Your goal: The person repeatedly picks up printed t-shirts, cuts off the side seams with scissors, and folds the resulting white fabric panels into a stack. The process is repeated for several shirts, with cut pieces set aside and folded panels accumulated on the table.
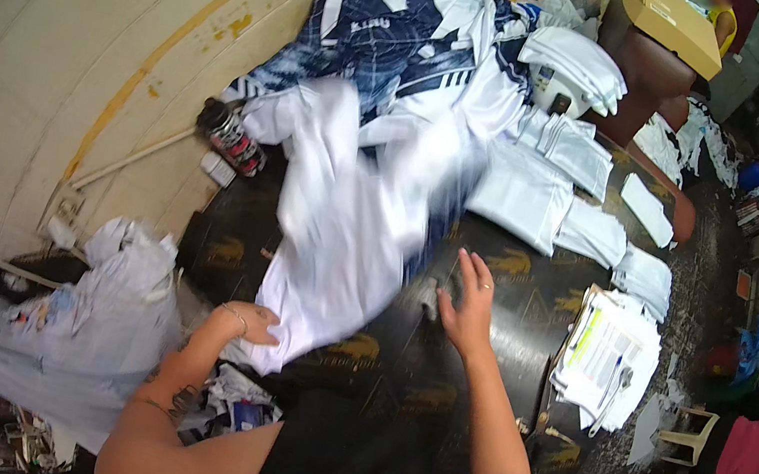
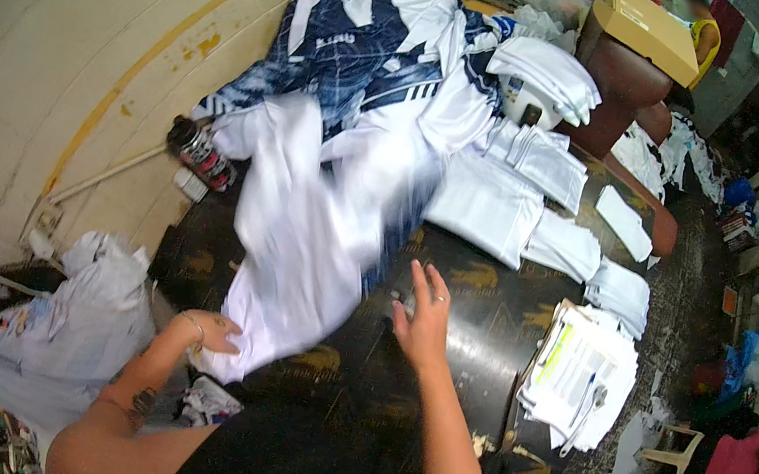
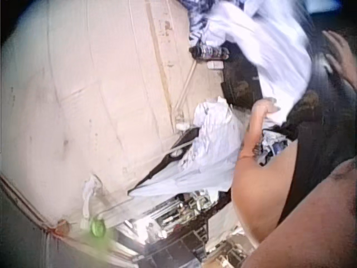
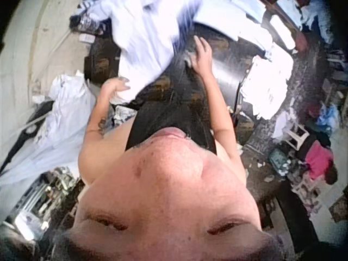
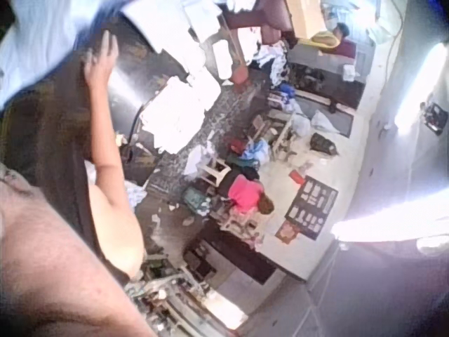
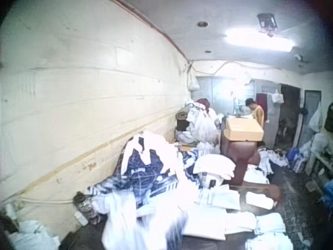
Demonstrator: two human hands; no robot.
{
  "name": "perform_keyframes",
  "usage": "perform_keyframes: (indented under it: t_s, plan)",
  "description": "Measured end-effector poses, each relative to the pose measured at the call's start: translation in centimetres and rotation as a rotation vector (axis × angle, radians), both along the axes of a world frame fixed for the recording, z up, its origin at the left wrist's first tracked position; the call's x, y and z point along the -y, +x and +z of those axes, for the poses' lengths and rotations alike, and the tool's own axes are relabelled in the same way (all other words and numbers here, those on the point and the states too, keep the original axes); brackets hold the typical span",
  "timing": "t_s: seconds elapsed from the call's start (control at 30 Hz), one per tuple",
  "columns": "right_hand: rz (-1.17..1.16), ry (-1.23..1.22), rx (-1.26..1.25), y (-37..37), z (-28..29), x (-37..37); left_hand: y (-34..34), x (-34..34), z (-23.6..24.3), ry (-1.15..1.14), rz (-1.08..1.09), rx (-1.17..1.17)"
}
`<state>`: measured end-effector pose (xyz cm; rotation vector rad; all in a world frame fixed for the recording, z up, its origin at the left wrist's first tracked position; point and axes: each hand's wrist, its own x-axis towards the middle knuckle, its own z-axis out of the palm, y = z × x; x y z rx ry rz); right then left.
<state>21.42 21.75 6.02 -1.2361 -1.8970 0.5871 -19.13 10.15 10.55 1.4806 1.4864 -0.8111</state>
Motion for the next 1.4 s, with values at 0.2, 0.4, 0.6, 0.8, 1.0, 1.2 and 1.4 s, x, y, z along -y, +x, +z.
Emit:
perform_keyframes:
  t_s: [0.2,0.4,0.6,0.8,1.0,1.2,1.4]
  plan:
    - [0.467,-0.252,0.514,-5.1,-4.7,9.3,8.7,9.2,-1.4,0.912,0.367,0.638]
    - [0.659,-0.202,0.06,-4.0,1.5,5.6,17.0,13.5,-8.8,0.447,0.199,0.608]
    - [1.048,-0.108,0.624,2.3,-4.3,10.1,15.6,13.8,-6.5,0.753,0.017,0.793]
    - [0.713,-0.493,-0.089,2.8,5.8,14.6,8.3,8.0,13.3,1.498,0.284,0.777]
    - [0.428,-0.133,-0.922,14.6,32.2,6.1,2.8,2.0,29.5,1.999,0.976,0.986]
    - [-0.079,0.733,-0.475,23.4,39.6,5.0,-6.6,2.8,39.3,2.105,1.06,1.343]
    - [0.432,0.241,-0.584,29.4,40.0,13.0,-3.2,6.1,44.0,2.359,1.187,1.213]
